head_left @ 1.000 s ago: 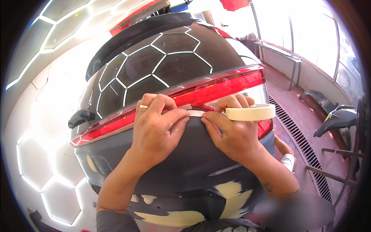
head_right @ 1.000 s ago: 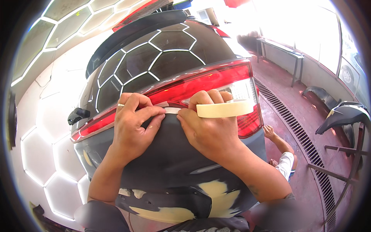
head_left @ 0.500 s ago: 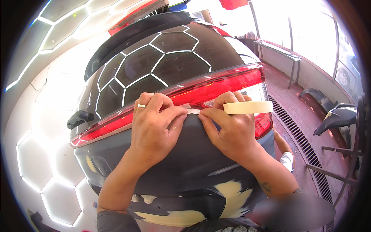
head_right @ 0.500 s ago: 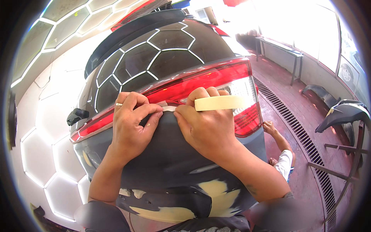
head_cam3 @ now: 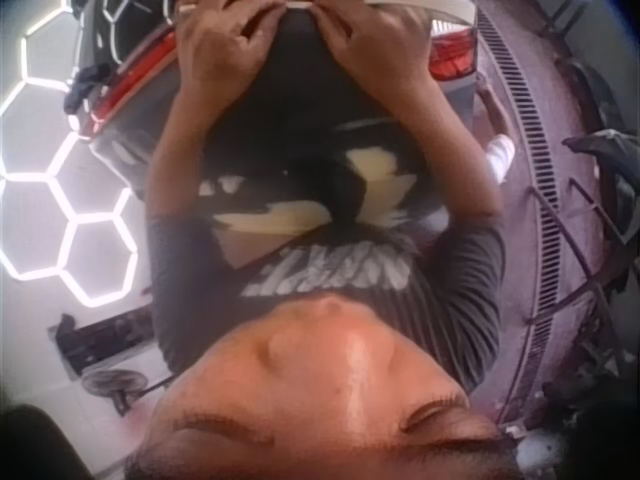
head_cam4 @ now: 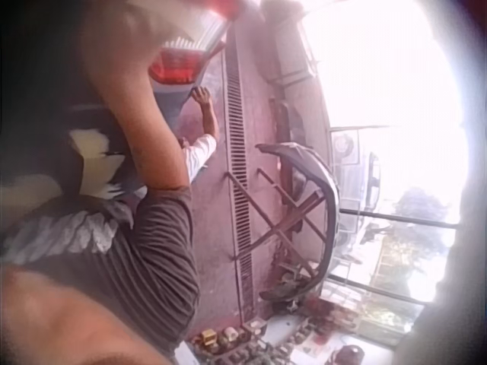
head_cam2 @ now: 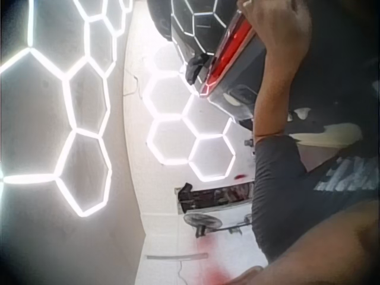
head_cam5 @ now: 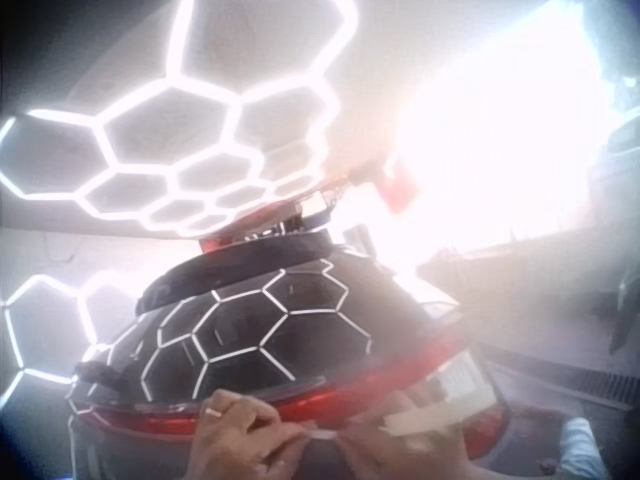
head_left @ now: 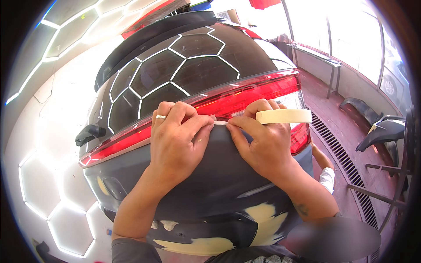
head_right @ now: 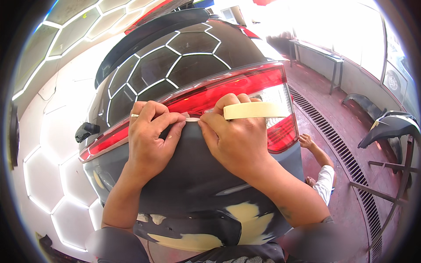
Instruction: The person applies masking tape along the edges of a car's rear taillight and bumper area. They repeatedly tear and place strips of tape to mask off sections of the vehicle's rear, likely in preparation for painting or bodywork.
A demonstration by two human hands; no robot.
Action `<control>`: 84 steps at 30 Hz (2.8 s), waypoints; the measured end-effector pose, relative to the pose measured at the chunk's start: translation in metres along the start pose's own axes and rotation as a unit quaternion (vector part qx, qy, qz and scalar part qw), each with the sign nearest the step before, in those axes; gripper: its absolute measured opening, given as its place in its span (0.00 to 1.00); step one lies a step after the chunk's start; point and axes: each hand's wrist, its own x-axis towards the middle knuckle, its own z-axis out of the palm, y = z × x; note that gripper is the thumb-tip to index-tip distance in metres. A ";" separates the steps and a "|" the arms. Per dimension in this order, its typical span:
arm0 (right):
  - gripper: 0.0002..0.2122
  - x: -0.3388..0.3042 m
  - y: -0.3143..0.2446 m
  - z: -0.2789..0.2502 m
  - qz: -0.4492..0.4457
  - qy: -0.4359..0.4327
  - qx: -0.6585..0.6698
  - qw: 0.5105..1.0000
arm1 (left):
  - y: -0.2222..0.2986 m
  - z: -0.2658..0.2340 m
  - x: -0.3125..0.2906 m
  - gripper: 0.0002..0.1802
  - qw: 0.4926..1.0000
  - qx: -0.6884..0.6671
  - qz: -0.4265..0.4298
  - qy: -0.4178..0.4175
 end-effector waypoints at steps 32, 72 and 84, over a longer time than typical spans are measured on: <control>0.13 0.006 0.016 -0.002 0.103 0.033 -0.041 0.993 | -0.002 -0.017 0.032 0.29 0.988 0.029 -0.134 -0.066; 0.37 0.075 -0.047 -0.007 -0.274 -0.166 -0.283 0.904 | 0.046 -0.083 -0.312 0.46 0.863 0.045 -0.432 0.258; 0.42 0.048 -0.020 -0.043 -0.131 -0.188 -0.238 0.944 | 0.045 -0.091 -0.330 0.45 0.852 0.050 -0.441 0.277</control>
